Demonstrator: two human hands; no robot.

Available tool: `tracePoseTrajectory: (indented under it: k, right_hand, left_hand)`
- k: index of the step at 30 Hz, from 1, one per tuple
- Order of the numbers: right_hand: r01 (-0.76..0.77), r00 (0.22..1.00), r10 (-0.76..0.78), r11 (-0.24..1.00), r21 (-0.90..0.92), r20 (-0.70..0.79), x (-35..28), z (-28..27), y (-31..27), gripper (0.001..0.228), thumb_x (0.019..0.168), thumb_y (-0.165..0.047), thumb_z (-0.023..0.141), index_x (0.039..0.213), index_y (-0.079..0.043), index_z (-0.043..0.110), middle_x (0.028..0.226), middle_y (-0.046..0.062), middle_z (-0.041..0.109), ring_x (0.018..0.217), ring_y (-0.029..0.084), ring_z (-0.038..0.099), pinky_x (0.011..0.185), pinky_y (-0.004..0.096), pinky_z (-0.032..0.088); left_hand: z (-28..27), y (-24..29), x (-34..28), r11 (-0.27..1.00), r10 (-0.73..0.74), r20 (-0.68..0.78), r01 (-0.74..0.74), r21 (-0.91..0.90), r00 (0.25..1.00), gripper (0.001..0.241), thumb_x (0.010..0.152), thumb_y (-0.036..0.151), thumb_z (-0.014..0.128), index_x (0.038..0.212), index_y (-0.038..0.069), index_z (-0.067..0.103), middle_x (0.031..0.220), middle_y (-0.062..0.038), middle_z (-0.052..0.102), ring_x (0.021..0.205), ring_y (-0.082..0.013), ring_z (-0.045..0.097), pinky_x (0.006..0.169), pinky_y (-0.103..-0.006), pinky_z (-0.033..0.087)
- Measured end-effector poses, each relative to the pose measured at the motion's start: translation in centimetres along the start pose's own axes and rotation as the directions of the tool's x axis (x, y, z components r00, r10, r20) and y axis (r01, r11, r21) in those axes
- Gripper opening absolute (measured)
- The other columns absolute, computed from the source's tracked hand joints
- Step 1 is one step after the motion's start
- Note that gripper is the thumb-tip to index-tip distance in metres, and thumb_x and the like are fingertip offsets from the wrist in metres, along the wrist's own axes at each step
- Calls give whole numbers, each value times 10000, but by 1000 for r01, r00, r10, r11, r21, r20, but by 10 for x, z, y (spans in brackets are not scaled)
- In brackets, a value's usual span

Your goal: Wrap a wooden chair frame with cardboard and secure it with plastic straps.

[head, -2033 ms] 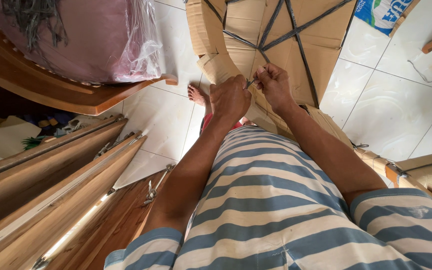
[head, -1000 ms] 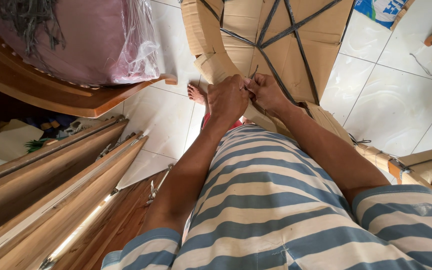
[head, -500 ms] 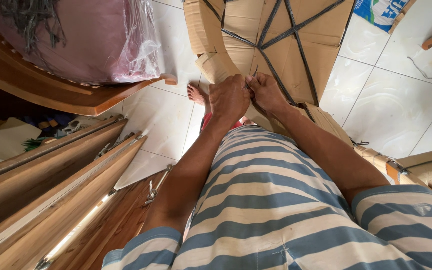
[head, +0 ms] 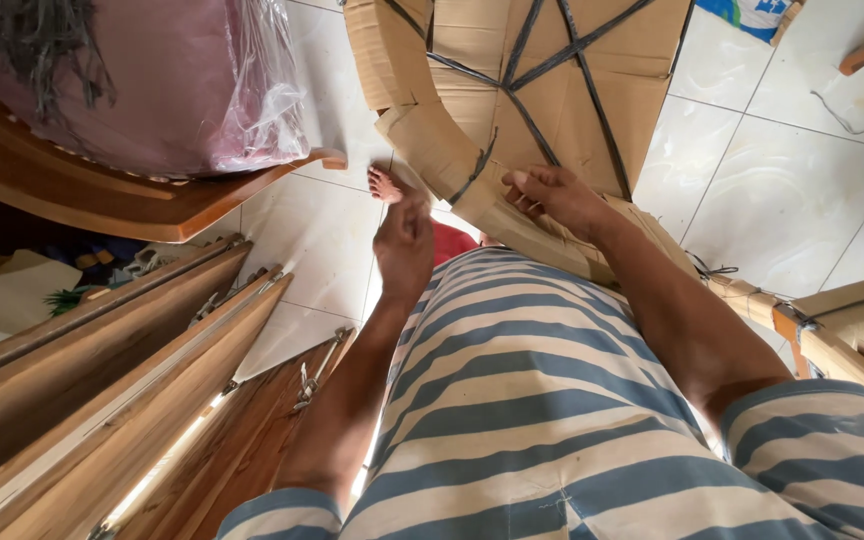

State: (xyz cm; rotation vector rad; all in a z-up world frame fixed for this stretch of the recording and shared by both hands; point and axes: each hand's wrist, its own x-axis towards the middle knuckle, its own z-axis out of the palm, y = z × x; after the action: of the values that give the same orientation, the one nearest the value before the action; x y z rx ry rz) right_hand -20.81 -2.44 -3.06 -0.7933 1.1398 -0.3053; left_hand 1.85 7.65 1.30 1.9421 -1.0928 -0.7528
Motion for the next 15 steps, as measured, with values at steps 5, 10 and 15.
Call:
tracePoseTrajectory:
  k: [5,10,15]
  right_hand:
    - [-33,999,34,997,-75,17,-19,-4,-12,293,1044,-273,608,1210,-41,676,979,22,678,830,70,618,701,171,506]
    - [-72,997,75,985,-159,8,-13,-8,-7,302,1029,-250,635,1256,-57,687,954,37,659,828,116,603,713,230,521]
    - [-61,997,67,972,-228,22,-8,-7,-4,289,1025,-218,636,1260,-63,698,887,51,598,771,142,579,647,269,501]
  left_hand:
    - [-9,-88,-39,932,-320,350,227,282,881,266,919,339,655,1140,212,729,962,-85,728,933,-298,714,862,-411,564]
    - [5,-146,-48,849,-502,592,229,476,630,464,954,551,567,1315,290,694,1359,-46,641,1348,-324,547,1119,-443,438]
    - [20,-139,-46,821,-540,680,130,556,496,570,990,665,470,1409,317,638,1517,-62,543,1418,-385,477,1166,-485,393]
